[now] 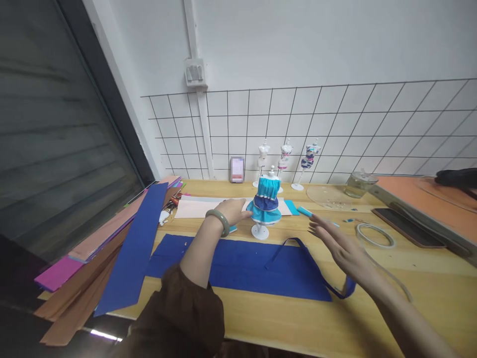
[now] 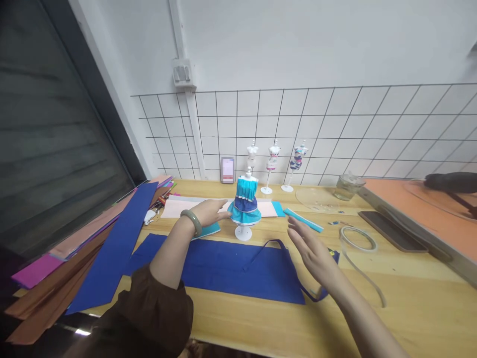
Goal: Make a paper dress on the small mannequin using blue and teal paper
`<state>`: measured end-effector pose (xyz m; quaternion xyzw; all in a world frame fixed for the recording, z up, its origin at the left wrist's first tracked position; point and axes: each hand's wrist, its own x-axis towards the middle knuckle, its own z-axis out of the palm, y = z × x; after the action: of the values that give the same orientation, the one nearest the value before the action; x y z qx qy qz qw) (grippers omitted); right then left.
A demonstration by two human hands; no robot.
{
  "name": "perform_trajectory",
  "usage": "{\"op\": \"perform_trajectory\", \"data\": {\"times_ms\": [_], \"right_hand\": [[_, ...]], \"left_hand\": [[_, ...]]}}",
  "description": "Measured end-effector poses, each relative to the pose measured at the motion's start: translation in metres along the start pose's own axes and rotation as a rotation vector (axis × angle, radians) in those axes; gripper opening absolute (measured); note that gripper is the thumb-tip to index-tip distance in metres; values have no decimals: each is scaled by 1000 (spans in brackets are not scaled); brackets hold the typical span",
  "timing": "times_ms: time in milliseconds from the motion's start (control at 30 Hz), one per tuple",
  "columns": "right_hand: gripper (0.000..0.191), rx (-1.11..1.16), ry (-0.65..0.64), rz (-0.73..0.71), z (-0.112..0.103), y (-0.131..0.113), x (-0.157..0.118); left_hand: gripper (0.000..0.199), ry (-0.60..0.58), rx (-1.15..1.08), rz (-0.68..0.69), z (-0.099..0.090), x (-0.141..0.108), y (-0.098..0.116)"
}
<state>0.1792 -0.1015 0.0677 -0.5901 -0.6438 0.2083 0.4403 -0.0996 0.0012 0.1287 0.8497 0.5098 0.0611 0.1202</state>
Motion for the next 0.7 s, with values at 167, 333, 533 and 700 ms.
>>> {"op": "perform_trajectory", "data": {"times_ms": [167, 333, 533, 700], "right_hand": [[42, -170, 98, -42, -23, 35, -71], [38, -188, 189, -51, -22, 87, -121], [39, -165, 209, 96, -16, 101, -129], [41, -122, 203, 144, -19, 99, -124]], "left_hand": [[40, 39, 54, -40, 18, -61, 2], [36, 120, -167, 46, 53, -125, 4], [33, 113, -514, -42, 80, -155, 12], [32, 138, -760, -86, 88, -152, 15]]}}
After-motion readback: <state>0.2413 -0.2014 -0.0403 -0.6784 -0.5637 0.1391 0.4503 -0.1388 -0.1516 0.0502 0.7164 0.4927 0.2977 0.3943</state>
